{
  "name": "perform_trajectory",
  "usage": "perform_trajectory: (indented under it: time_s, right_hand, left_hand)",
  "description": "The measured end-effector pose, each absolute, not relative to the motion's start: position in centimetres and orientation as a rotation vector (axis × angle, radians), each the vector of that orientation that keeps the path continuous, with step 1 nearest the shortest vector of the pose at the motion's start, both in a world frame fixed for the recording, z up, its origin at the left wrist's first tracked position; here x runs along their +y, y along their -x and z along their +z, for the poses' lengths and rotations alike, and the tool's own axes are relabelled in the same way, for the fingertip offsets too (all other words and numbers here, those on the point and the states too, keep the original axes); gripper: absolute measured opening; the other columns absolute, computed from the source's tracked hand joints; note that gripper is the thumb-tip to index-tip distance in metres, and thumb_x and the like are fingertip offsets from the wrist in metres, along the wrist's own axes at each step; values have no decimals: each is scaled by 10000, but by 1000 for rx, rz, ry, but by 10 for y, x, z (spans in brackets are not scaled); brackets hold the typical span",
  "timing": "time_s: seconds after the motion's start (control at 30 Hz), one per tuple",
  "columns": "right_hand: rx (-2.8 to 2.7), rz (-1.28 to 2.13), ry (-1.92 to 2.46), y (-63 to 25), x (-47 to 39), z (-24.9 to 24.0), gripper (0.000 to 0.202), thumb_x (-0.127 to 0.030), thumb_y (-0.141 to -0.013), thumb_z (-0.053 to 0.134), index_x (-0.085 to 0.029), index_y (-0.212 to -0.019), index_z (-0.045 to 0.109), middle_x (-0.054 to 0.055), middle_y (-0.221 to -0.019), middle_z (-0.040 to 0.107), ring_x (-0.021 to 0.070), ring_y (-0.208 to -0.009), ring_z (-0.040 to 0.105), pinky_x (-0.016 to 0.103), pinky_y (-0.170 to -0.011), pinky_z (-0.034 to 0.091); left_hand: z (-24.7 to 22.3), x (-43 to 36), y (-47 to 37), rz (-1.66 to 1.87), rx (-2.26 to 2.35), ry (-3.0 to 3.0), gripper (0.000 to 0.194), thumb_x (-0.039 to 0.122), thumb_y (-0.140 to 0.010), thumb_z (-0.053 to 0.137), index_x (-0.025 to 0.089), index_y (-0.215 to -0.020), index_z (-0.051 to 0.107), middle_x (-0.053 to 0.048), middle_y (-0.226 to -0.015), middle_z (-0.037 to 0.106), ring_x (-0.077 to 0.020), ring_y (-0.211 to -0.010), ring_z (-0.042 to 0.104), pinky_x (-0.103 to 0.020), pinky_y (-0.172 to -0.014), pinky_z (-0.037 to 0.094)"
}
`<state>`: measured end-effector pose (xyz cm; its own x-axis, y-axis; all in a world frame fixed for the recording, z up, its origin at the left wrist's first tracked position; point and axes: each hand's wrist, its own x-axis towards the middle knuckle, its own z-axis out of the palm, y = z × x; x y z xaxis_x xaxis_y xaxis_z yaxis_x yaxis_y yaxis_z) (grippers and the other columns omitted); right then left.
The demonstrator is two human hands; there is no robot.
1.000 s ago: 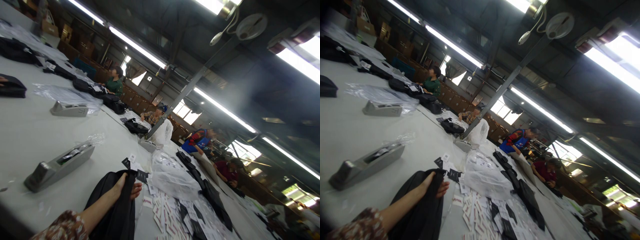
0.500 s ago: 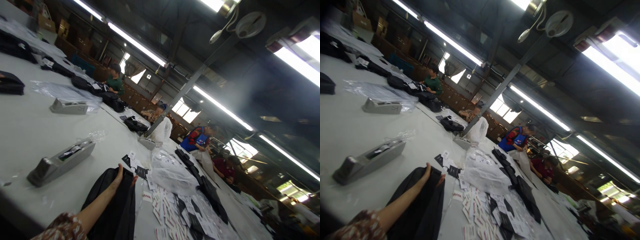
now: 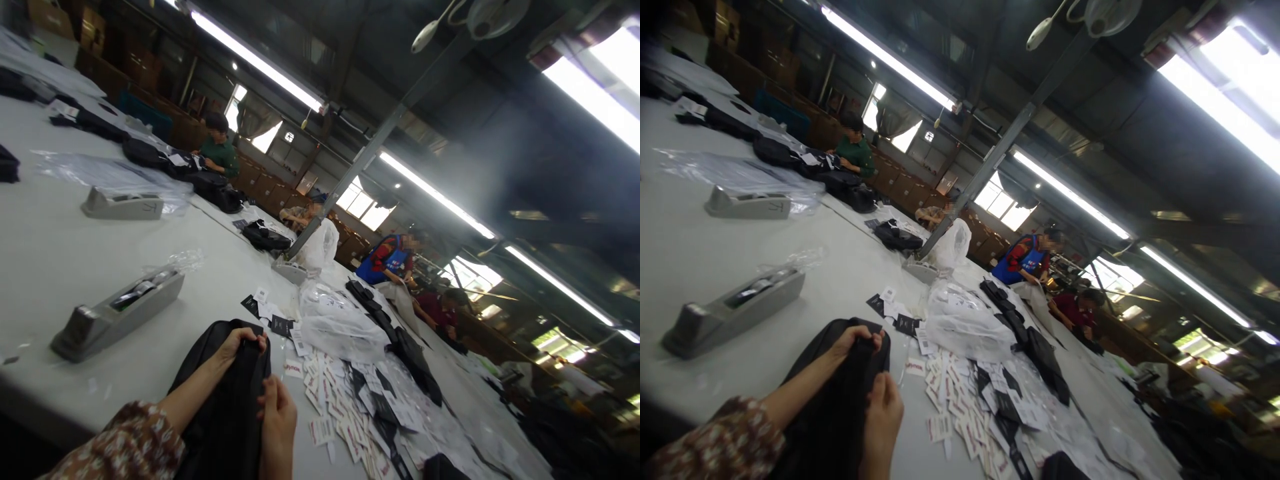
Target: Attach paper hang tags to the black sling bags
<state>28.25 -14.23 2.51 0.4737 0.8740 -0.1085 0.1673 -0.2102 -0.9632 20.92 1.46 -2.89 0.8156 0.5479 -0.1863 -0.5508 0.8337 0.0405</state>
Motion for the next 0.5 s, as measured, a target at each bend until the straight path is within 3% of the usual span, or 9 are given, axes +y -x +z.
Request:
perform_trajectory:
  time_s: [0.13, 0.3, 0.4, 0.5]
  right_hand:
    - [-892, 1087, 1502, -278, -93, -6, 415, -533, -605, 717, -129, -653, 640, -17, -494, 536, 68, -401, 396, 194, -368, 265]
    - [-833, 1205, 1461, -272, -89, -17, 383, -469, -580, 758, -119, -592, 604, -22, -465, 526, 67, -396, 407, 187, -378, 271]
    - [-739, 1214, 1408, -269, -95, -18, 364, -464, -605, 748, -136, -610, 591, -38, -471, 524, 58, -386, 396, 183, -383, 286]
    - [-573, 1192, 1252, -264, -96, -23, 362, -463, -608, 753, -140, -658, 596, -12, -548, 593, 86, -448, 491, 207, -458, 393]
  left_hand:
    - [-31, 10, -200, 661, 232, -104, 275, 26, -590, 466, 97, -840, 557, -59, -704, 625, -166, -629, 639, -294, -647, 557]
    - [-25, 8, -195, 683, 322, -297, 232, 57, -651, 492, 96, -847, 610, -67, -763, 683, -209, -758, 668, -320, -730, 534]
    - [-17, 6, -191, 665, 403, -385, 161, 185, -716, 582, 76, -824, 630, -91, -758, 695, -198, -717, 666, -270, -678, 521]
    - [-13, -6, -175, 678, 489, -541, 335, 408, -727, 646, 88, -828, 628, -80, -719, 693, -178, -612, 639, -253, -575, 496]
